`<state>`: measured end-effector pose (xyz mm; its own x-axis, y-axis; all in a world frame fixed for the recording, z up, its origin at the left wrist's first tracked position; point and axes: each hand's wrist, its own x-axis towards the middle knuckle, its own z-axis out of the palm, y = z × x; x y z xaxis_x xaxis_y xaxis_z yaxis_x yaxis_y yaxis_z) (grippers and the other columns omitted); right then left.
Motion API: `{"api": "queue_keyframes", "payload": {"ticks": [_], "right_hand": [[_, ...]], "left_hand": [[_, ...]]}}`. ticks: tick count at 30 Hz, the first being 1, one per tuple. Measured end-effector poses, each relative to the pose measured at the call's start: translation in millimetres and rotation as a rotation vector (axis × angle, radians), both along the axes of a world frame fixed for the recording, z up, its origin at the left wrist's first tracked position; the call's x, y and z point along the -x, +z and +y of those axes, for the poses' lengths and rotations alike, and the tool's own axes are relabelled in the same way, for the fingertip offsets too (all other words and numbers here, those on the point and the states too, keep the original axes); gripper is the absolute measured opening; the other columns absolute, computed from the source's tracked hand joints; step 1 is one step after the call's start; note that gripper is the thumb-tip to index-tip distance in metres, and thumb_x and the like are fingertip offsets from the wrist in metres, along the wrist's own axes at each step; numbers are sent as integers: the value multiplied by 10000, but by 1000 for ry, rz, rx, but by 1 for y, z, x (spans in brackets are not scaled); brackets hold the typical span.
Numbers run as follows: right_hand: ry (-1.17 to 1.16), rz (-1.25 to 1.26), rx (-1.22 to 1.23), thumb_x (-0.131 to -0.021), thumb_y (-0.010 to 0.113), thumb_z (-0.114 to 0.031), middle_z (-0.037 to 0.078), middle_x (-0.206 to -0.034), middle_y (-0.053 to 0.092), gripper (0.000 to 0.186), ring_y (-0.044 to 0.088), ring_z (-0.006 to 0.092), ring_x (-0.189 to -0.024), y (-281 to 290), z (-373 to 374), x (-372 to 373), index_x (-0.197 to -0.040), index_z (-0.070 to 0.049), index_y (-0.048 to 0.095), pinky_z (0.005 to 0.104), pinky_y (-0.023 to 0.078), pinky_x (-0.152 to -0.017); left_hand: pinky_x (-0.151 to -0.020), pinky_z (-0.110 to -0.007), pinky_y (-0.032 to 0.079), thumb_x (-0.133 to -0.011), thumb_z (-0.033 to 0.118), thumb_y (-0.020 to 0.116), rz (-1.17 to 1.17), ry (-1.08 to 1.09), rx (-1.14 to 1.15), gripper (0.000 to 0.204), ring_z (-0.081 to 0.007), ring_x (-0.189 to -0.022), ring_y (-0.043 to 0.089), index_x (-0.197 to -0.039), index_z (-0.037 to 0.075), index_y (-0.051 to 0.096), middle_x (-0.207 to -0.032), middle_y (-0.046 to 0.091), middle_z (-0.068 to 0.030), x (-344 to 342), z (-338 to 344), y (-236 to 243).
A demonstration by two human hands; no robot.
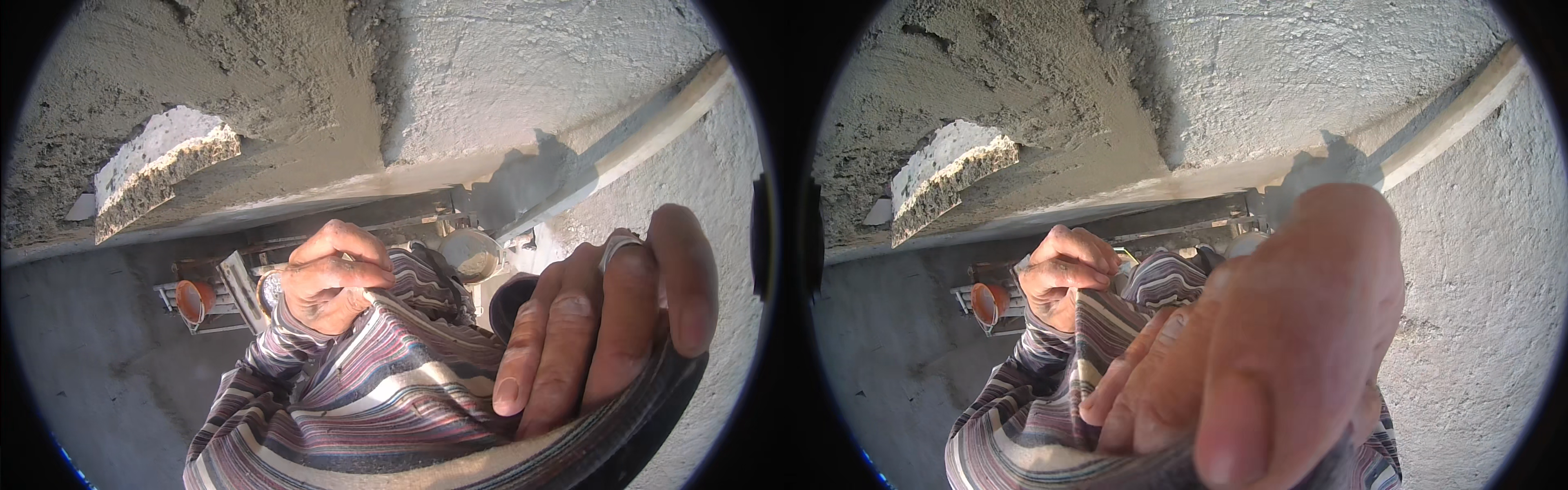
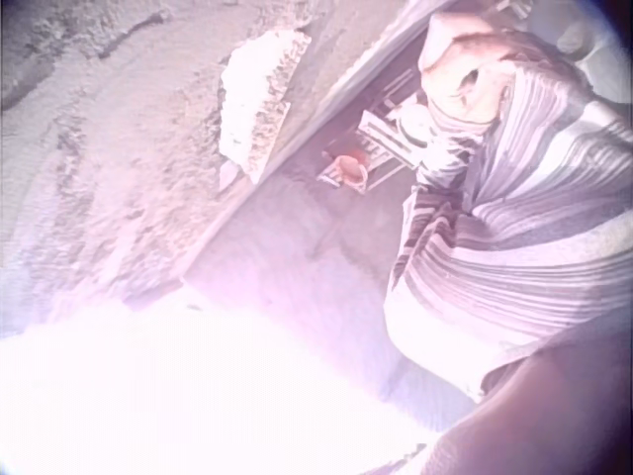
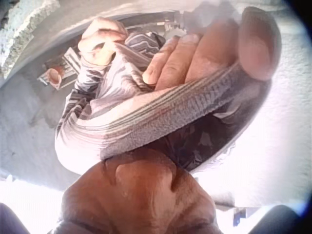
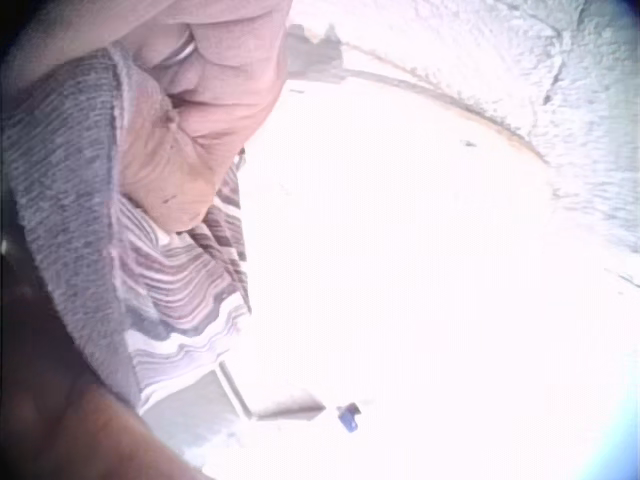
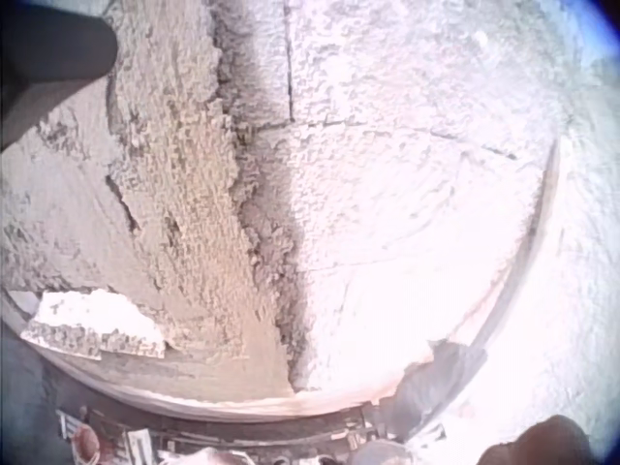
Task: The person applies mortar to a concrete wall using a trowel and a bucket while standing on a scaffold.
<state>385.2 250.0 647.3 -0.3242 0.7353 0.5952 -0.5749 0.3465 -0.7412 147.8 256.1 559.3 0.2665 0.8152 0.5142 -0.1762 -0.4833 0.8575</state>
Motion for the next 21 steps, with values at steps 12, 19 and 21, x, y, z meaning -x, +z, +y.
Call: {"api": "queue_keyframes", "payload": {"ticks": [12, 19, 21], "right_hand": [[265, 129, -108, -869, 509, -107, 133, -779, 598, 266, 661, 312, -750, -41, -3, -23, -1123, -72, 438, 465, 492, -795], [315, 195, -86, -868, 508, -129, 128, -775, 599, 285, 658, 308, -751, -50, -12, -23, -1134, -67, 430, 472, 470, -807], [331, 202, -92, -867, 508, -136, 126, -773, 599, 290, 657, 307, -752, -52, -14, -17, -1138, -65, 428, 474, 463, -811]], "left_hand": [[-605, -333, 488, -805, 212, 678, -24, -289, 174, 207, -227, -674, 594, -780, 8, 654, -744, 612, -104, 3, -11, -11], [-603, -341, 478, -813, 184, 672, -54, -324, 199, 199, -232, -683, 588, -805, -14, 661, -766, 606, -123, -1, -7, -19], [-605, -335, 488, -813, 191, 672, -56, -299, 217, 199, -225, -678, 587, -799, -7, 664, -754, 607, -110, 1, -6, -20]]}}
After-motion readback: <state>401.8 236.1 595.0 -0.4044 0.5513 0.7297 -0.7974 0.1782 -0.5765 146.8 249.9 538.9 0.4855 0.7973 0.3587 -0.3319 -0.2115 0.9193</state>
